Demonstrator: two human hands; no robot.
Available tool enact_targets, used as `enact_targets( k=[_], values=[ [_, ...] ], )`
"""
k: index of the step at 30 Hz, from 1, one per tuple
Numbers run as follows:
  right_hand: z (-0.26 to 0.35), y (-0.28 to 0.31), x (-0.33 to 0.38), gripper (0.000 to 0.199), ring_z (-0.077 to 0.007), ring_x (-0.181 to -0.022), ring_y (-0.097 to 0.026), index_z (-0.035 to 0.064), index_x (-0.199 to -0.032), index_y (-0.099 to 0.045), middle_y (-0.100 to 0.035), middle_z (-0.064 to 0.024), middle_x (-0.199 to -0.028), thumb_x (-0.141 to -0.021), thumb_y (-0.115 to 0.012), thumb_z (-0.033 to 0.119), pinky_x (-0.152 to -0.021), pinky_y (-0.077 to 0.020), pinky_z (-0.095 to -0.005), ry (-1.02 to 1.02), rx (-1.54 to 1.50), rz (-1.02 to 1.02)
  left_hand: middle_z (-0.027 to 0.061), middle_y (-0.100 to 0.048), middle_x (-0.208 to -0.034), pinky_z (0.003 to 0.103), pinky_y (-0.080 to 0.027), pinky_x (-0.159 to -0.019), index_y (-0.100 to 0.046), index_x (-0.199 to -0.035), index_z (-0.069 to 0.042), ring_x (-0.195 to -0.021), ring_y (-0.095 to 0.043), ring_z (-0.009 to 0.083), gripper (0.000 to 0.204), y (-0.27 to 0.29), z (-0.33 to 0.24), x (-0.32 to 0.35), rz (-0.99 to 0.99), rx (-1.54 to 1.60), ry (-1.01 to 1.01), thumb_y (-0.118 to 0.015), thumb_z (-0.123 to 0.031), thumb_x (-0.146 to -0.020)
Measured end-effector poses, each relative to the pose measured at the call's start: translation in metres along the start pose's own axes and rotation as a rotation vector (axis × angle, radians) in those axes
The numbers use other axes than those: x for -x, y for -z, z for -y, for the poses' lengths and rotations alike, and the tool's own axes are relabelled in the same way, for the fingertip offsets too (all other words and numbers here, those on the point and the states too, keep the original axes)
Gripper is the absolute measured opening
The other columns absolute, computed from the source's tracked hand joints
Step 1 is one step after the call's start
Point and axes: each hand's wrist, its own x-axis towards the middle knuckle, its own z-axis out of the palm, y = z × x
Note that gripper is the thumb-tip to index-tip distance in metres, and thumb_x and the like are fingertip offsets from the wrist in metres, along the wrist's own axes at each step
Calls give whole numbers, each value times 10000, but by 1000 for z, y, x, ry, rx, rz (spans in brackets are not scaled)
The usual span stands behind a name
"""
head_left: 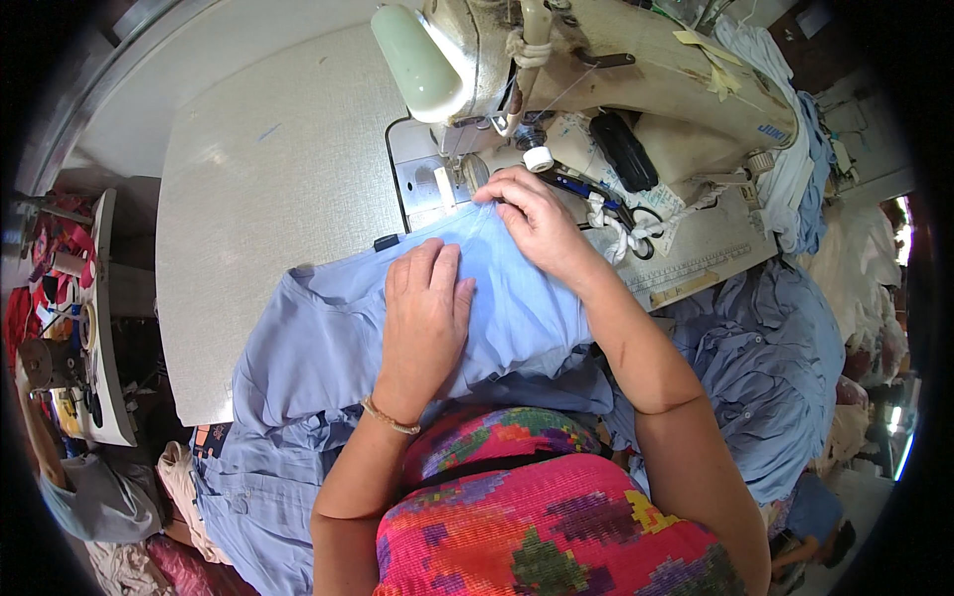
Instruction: The person uses a pair of snips to trim thread from the collar and front of a blue shirt, spreads the shirt out on the table to check the garment, and then sews the fabric using a sewing machine.
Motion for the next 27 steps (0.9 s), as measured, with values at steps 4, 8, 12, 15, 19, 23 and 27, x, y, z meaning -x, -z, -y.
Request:
enact_targets(
  k=[4, 8, 12, 15, 19, 23, 27],
  values=[
    [5, 1, -1, 242, -328, -1030, -578, 21, -1050, -621, -605, -141, -1049, -819, -574, -36, -912, -462, -382, -28, -44, -5, 170, -565, -1068, 429, -444, -874, -572, -1118, 23, -998, -555, 338, 304, 5, -7, -16, -23, 49, -40, -645, -67, -837],
    [3, 0, -1, 301, -310, -1017, -593, 18, -1089, -600, -604, -143, -1040, -811, -552, -83, -897, -479, -371, -51, -53, -30, 170, -564, -948, 420, -481, -794, -612, -1042, 7, -892, -592, 344, 221, -11, -9, -49, 49, 365, 72, -633, -19, -824],
    [-5, -7, -1, 347, -274, -979, -619, 11, -1117, -591, -604, -144, -1033, -805, -524, -126, -870, -503, -348, -95, -145, -81, 166, -569, -903, 408, -505, -729, -660, -985, -30, -802, -605, 351, 185, -31, 5, -63, 6, 221, -56, -645, -2, -803],
    [-6, -8, -1, 363, -265, -966, -626, 5, -1132, -588, -603, -144, -1033, -806, -513, -137, -865, -509, -340, -99, -173, -90, 156, -576, -883, 407, -509, -705, -668, -949, -29, -778, -612, 345, 146, -38, 14, -64, 29, 153, -46, -640, -5, -807],
    [-2, -2, -1, 364, -222, -989, -622, 15, -1169, -591, -625, -126, -1065, -831, -538, -110, -900, -495, -328, -138, -148, -61, 159, -568, -869, 429, -506, -703, -629, -889, -1, -783, -607, 348, 76, -42, 16, -67, 22, 111, -139, -623, 1, -813],
    [0, 3, 1, 354, -244, -1026, -618, 30, -1180, -597, -628, -130, -1105, -847, -542, -77, -931, -479, -335, -153, -124, -66, 187, -546, -875, 445, -494, -732, -557, -912, 20, -811, -582, 368, 100, -41, 12, -67, 16, 46, -169, -574, 19, -813],
    [10, 28, 7, 350, -318, -1083, -581, 40, -1168, -602, -601, -150, -1140, -834, -538, -42, -958, -461, -387, -121, 268, -68, 211, -526, -890, 450, -484, -781, -531, -915, 28, -870, -560, 382, 98, -37, 17, -64, 93, 93, -91, -523, 16, -818]
  ],
)
